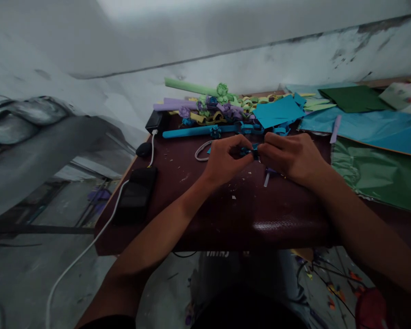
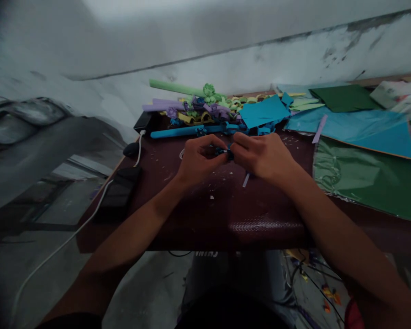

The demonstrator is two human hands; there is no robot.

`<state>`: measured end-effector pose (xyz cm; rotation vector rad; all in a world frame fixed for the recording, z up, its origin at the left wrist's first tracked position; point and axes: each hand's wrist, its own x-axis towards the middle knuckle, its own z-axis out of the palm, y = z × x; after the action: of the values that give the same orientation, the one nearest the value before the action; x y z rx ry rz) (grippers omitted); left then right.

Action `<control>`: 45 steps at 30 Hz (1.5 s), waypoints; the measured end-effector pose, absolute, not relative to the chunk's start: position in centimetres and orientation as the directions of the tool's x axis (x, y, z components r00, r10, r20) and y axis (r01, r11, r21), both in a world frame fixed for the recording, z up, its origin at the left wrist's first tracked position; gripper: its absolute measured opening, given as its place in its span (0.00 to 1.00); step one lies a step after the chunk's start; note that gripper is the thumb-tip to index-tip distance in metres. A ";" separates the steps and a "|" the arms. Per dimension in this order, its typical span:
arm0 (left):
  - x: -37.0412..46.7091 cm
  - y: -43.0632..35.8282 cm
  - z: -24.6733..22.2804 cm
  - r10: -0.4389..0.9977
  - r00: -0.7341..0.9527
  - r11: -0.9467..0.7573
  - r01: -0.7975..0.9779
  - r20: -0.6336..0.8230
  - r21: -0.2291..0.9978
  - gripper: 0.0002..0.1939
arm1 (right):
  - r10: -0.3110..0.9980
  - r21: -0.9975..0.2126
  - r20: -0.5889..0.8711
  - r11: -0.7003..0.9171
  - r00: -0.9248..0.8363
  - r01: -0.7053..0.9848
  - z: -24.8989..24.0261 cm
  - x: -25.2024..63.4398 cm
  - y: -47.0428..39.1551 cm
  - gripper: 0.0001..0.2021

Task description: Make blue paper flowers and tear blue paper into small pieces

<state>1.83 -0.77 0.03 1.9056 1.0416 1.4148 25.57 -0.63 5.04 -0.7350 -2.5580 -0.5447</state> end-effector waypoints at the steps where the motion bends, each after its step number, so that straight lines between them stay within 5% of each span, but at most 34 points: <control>1: 1.9 -0.8 0.1 0.833 0.147 -0.553 0.264 0.534 0.790 0.04 | 0.398 0.242 0.484 0.796 -0.780 0.556 5.0 25.6 -0.6 0.15; 9: 2.0 -0.9 -0.2 0.809 0.115 -0.583 0.290 0.577 0.759 0.06 | 0.365 0.127 0.513 0.863 -0.777 0.489 4.7 26.1 0.1 0.13; 16: 1.7 -0.5 -0.7 0.732 0.112 -0.662 0.346 0.672 0.664 0.05 | 0.426 -0.203 0.666 0.894 -0.613 0.400 3.8 25.8 1.1 0.07; 26: 1.6 -0.2 -0.9 0.663 0.146 -0.732 0.331 0.734 0.595 0.07 | 0.560 -0.422 0.696 0.825 -0.449 0.375 3.8 24.4 0.7 0.05; 34: 2.1 -1.0 -0.5 0.746 0.074 -0.652 0.283 0.662 0.703 0.05 | 0.499 -0.312 0.742 0.848 -0.449 0.428 3.5 24.5 0.8 0.07; 45: 2.2 -1.3 -0.2 0.732 0.074 -0.670 0.260 0.678 0.695 0.06 | 0.394 -0.198 0.778 0.893 -0.489 0.403 3.0 25.2 1.2 0.07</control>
<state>2.16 -1.29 -0.23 1.9661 0.9824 1.6255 25.16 1.24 3.04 -0.5713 -2.1339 -0.0132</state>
